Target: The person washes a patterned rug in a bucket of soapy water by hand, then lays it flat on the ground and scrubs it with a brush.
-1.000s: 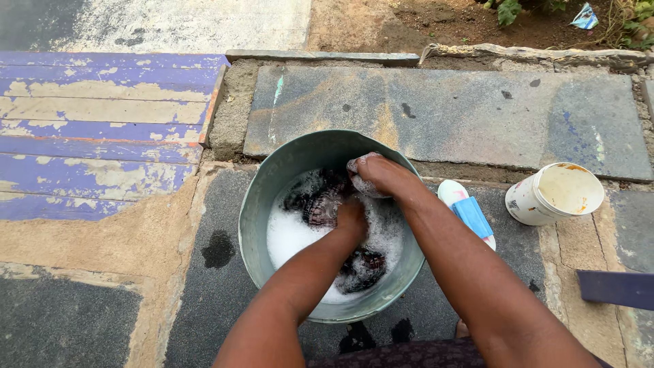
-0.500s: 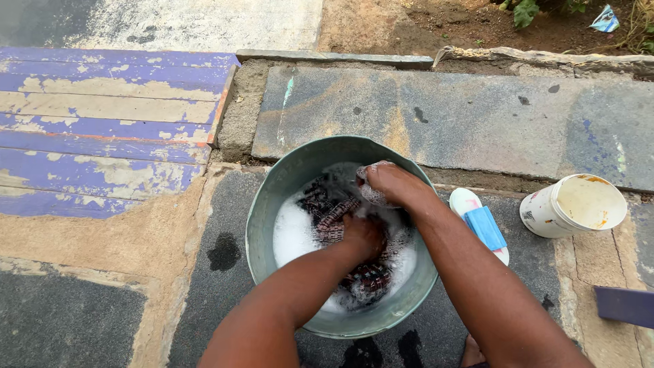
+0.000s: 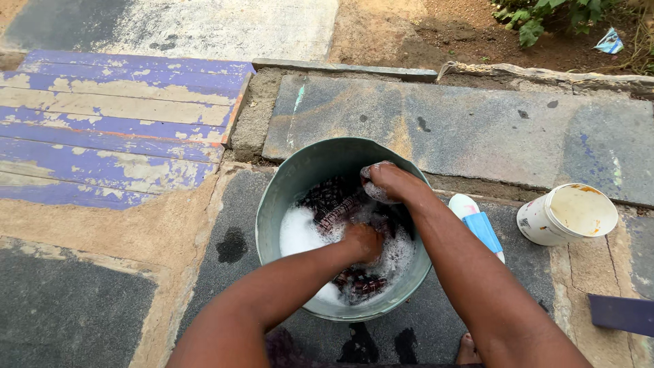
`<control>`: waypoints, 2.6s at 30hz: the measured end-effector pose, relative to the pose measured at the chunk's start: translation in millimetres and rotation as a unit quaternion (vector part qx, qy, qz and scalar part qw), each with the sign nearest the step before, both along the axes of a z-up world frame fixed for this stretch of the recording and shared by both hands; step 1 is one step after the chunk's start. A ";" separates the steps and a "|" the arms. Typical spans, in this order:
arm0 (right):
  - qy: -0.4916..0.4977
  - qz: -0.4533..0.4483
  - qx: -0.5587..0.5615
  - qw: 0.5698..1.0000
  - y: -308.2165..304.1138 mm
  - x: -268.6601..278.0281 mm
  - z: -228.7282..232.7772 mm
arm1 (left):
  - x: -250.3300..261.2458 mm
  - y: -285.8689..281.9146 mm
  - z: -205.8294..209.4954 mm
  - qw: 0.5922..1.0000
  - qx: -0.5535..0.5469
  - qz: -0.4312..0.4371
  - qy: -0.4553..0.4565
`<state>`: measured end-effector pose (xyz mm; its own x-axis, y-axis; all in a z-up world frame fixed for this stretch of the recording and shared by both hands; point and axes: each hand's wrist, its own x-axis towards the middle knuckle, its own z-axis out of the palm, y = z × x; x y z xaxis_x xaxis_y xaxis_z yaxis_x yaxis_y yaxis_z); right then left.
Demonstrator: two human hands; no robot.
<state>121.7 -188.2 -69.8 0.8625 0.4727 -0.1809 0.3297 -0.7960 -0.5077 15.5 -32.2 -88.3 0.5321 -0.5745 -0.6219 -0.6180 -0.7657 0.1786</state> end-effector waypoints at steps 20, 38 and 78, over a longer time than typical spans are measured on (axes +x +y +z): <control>-0.007 -0.005 -0.053 0.999 22.5 -19.2 47.2 | 20.6 -33.9 -80.2 0.997 0.072 -0.018 0.006; 0.328 -0.209 0.612 0.689 12.3 -20.8 91.1 | 19.5 107.3 223.9 0.905 -0.387 0.147 -0.091; 0.142 0.235 -0.251 0.928 148.4 -109.7 50.4 | 96.8 133.3 116.5 0.859 -0.167 0.262 -0.406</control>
